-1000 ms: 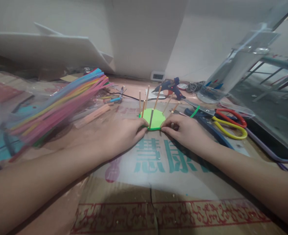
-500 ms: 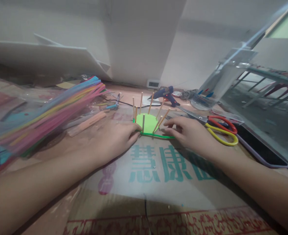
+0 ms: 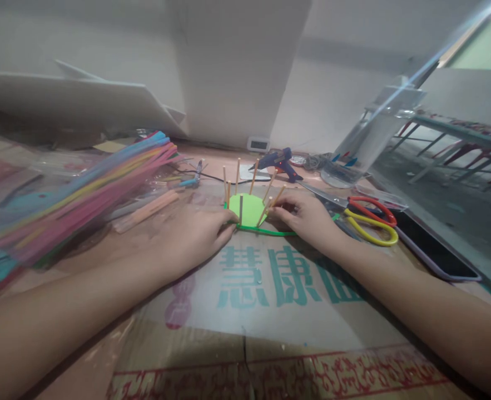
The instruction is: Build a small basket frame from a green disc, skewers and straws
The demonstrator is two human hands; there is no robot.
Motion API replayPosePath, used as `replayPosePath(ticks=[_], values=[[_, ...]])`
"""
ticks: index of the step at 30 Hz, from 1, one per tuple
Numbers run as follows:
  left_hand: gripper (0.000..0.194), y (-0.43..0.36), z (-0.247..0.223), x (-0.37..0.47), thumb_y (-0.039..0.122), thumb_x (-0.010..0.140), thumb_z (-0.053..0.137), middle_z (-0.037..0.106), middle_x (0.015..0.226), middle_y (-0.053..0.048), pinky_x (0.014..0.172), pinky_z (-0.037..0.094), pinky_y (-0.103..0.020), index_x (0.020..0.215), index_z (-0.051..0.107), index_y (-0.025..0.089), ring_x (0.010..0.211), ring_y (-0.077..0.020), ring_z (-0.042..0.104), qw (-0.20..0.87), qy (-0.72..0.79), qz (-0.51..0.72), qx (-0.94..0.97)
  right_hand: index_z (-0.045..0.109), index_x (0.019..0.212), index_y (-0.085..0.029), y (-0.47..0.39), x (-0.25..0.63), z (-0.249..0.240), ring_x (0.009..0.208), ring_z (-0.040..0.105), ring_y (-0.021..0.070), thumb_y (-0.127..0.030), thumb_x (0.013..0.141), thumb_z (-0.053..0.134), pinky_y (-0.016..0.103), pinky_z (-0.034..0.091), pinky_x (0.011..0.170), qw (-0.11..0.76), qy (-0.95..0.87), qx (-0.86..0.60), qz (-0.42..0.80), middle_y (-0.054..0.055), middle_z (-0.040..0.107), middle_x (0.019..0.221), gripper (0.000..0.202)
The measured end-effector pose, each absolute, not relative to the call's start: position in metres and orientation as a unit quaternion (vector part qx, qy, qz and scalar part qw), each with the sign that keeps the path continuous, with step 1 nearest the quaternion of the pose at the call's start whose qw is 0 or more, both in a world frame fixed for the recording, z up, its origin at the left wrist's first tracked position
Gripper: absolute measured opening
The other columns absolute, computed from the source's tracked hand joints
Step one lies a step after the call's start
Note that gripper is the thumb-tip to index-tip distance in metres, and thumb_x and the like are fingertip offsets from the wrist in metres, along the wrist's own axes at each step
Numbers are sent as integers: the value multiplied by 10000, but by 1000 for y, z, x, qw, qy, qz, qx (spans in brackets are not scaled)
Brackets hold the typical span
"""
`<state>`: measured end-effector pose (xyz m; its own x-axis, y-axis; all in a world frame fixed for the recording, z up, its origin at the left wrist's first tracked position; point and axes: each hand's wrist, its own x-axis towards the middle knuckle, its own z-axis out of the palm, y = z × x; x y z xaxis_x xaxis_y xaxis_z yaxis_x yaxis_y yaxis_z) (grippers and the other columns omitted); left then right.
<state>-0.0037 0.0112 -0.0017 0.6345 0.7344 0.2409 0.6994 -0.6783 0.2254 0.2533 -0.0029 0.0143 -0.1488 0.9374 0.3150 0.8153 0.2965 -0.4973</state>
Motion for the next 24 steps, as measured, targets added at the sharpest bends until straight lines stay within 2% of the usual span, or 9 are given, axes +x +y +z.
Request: replayPosePath(ticks=[5, 9, 12, 14, 17, 19, 24], values=[[300, 11, 0, -4, 346, 980, 473, 771, 1002, -57, 814, 511, -324, 1129, 715, 248, 908, -229, 711, 56, 391, 164, 904, 683, 858, -203, -12, 262, 30, 779, 627, 187, -364, 864, 678, 315, 460, 710, 195, -784, -571, 144, 29, 709, 856, 161], [296, 12, 0, -5, 342, 978, 477, 772, 981, -57, 810, 519, -316, 1120, 720, 250, 892, -222, 714, 70, 386, 168, 904, 700, 862, -209, -21, 262, 37, 878, 623, 196, -336, 873, 697, 327, 475, 783, 114, -850, -492, 153, 39, 687, 911, 128], [290, 14, -2, -6, 332, 971, 485, 773, 977, -58, 822, 525, -317, 1116, 721, 248, 907, -223, 713, 72, 388, 177, 902, 718, 849, -216, -23, 264, 44, 853, 636, 196, -346, 900, 663, 324, 481, 760, 89, -851, -495, 151, 38, 704, 879, 150], [285, 15, -3, -7, 323, 968, 488, 774, 981, -57, 822, 526, -317, 1115, 721, 248, 913, -223, 714, 72, 387, 181, 901, 728, 842, -232, -20, 272, 53, 801, 656, 197, -383, 900, 645, 323, 487, 720, 88, -834, -527, 139, 31, 729, 858, 182], [285, 15, -3, -6, 317, 976, 476, 774, 1014, -54, 815, 524, -322, 1113, 718, 253, 923, -226, 720, 73, 383, 173, 905, 724, 881, -231, -5, 293, 68, 794, 692, 222, -396, 905, 591, 338, 508, 706, 139, -776, -610, 83, 39, 759, 884, 213], [290, 15, -2, -5, 317, 985, 460, 771, 1043, -47, 812, 523, -335, 1120, 710, 259, 937, -232, 723, 78, 382, 165, 906, 721, 986, -215, 10, 308, 73, 839, 709, 249, -409, 885, 601, 356, 528, 727, 164, -738, -653, 51, 62, 768, 951, 250], [289, 15, -1, -4, 322, 988, 451, 770, 1054, -37, 791, 516, -340, 1108, 706, 257, 929, -232, 725, 75, 388, 163, 904, 637, 1301, -179, 56, 321, 64, 1046, 690, 313, -397, 833, 662, 424, 527, 889, 175, -726, -664, 35, 135, 709, 1247, 517]])
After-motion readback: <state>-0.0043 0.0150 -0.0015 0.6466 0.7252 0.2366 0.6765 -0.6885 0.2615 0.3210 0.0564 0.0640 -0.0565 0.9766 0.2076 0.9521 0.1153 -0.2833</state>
